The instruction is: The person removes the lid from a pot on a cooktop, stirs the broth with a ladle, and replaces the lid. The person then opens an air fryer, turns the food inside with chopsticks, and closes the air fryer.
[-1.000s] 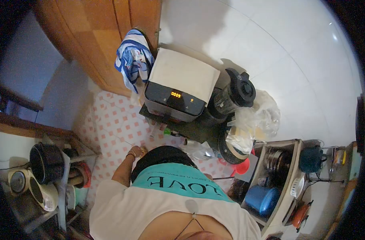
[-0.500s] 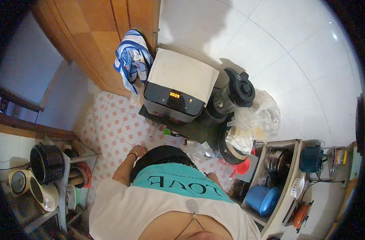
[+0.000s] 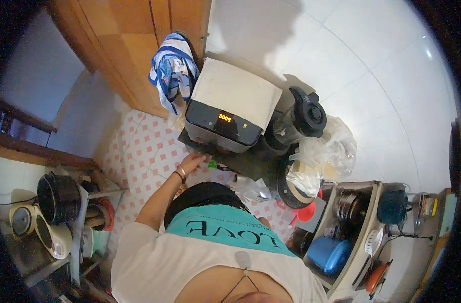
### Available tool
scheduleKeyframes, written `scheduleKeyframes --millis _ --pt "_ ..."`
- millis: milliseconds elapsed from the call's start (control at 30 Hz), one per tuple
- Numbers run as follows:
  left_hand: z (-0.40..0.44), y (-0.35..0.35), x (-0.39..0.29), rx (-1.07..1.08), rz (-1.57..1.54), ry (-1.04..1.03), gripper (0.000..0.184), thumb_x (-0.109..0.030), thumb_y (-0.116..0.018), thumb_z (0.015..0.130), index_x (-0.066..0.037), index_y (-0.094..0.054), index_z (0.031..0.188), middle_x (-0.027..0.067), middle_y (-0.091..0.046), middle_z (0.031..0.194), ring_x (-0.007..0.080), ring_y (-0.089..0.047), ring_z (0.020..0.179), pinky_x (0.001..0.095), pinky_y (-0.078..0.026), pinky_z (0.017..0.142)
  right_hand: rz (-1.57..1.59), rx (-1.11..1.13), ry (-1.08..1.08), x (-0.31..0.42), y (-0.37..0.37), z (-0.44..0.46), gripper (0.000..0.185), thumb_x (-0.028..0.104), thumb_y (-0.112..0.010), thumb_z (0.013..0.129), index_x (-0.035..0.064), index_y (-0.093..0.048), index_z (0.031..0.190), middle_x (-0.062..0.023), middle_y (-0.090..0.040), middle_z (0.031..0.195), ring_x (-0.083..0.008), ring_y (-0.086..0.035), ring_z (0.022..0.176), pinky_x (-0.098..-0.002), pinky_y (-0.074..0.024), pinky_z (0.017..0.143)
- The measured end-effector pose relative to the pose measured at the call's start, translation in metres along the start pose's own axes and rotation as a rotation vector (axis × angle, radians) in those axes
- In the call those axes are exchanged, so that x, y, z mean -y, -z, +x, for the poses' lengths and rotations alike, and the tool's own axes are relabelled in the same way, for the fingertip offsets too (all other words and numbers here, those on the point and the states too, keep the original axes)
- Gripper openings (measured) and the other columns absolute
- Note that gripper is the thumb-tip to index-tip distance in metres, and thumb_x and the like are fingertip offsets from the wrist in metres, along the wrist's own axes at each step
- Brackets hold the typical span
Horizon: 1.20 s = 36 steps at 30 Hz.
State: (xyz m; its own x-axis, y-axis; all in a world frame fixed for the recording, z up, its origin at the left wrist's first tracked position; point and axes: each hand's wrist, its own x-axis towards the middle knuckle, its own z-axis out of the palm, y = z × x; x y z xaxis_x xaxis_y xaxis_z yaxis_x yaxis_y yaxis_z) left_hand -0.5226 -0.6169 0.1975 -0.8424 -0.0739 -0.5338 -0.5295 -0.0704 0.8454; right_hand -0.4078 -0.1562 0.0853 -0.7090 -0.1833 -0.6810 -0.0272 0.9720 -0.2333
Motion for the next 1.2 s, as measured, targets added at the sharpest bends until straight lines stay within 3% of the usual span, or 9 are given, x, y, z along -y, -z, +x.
scheduleKeyframes --millis 67,167,267,467,567,867,1067,1200 --pt "-0.003 -0.013 -0.030 0.019 0.024 -0.011 0.036 -0.039 -0.056 0.080 -0.005 -0.054 0.093 0.0043 -0.056 0.073 0.0114 -0.052 0.058 0.0233 -0.041 0.046 -0.087 -0.027 0.023 -0.017 -0.019 0.016 0.025 0.023 -0.052 0.067 -0.0001 -0.062 0.066 -0.0211 -0.060 0.071 -0.0368 -0.059 0.067 -0.0435 -0.0477 0.062" --pt "0.032 -0.018 -0.015 0.137 -0.093 0.045 0.029 -0.029 -0.054 0.083 -0.005 -0.051 0.098 0.0062 -0.055 0.076 0.0145 -0.054 0.060 0.0259 -0.045 0.047 -0.042 -0.131 -0.151 0.022 0.032 -0.014 0.025 0.023 -0.052 0.067 0.0000 -0.062 0.067 -0.0215 -0.060 0.072 -0.0366 -0.059 0.068 -0.0438 -0.0478 0.063" --pt "0.053 -0.026 -0.007 0.070 -0.241 0.115 0.027 -0.019 -0.050 0.085 -0.003 -0.044 0.106 0.0096 -0.054 0.082 0.0191 -0.057 0.061 0.0301 -0.050 0.051 0.052 -0.154 -0.201 0.028 0.045 -0.021 0.025 0.023 -0.052 0.067 -0.0001 -0.062 0.067 -0.0218 -0.060 0.072 -0.0363 -0.059 0.069 -0.0436 -0.0477 0.064" --pt "0.057 -0.023 0.013 0.134 -0.466 0.099 0.037 -0.009 -0.047 0.085 -0.004 -0.034 0.119 0.0108 -0.051 0.093 0.0215 -0.057 0.074 0.0313 -0.051 0.064 0.070 -0.194 0.045 0.005 0.017 -0.017 0.027 0.024 -0.052 0.066 -0.0019 -0.060 0.065 -0.0226 -0.059 0.069 -0.0370 -0.058 0.069 -0.0449 -0.0461 0.064" --pt "0.049 -0.022 0.013 0.159 -0.490 0.074 0.044 -0.005 -0.045 0.084 -0.004 -0.030 0.126 0.0114 -0.049 0.099 0.0227 -0.057 0.080 0.0318 -0.051 0.070 0.038 -0.158 0.104 -0.031 -0.034 0.009 0.026 0.024 -0.052 0.065 -0.0015 -0.060 0.063 -0.0227 -0.057 0.067 -0.0378 -0.057 0.065 -0.0462 -0.0451 0.062" --pt "0.034 -0.028 -0.001 0.118 -0.504 0.035 0.040 0.000 -0.043 0.080 0.001 -0.037 0.119 0.0105 -0.052 0.099 0.0188 -0.057 0.077 0.0272 -0.051 0.069 0.017 -0.122 0.042 -0.016 -0.022 0.012 0.027 0.024 -0.053 0.067 -0.0009 -0.060 0.064 -0.0224 -0.059 0.070 -0.0367 -0.058 0.066 -0.0451 -0.0465 0.062" --pt "0.043 -0.026 0.016 0.124 -0.456 -0.025 0.033 -0.004 -0.041 0.083 0.001 -0.041 0.116 0.0101 -0.054 0.095 0.0188 -0.058 0.077 0.0260 -0.051 0.067 -0.039 -0.054 -0.077 0.024 0.032 -0.004 0.028 0.026 -0.051 0.071 0.0003 -0.061 0.069 -0.0202 -0.060 0.075 -0.0352 -0.058 0.069 -0.0435 -0.0479 0.064" --pt "0.042 -0.027 0.018 0.110 -0.373 -0.090 0.032 -0.006 -0.036 0.086 0.000 -0.041 0.117 0.0107 -0.055 0.092 0.0193 -0.060 0.076 0.0265 -0.051 0.067 0.030 -0.084 -0.084 -0.010 -0.013 0.023 0.028 0.027 -0.051 0.072 0.0005 -0.061 0.070 -0.0201 -0.060 0.076 -0.0353 -0.058 0.069 -0.0432 -0.0478 0.065"
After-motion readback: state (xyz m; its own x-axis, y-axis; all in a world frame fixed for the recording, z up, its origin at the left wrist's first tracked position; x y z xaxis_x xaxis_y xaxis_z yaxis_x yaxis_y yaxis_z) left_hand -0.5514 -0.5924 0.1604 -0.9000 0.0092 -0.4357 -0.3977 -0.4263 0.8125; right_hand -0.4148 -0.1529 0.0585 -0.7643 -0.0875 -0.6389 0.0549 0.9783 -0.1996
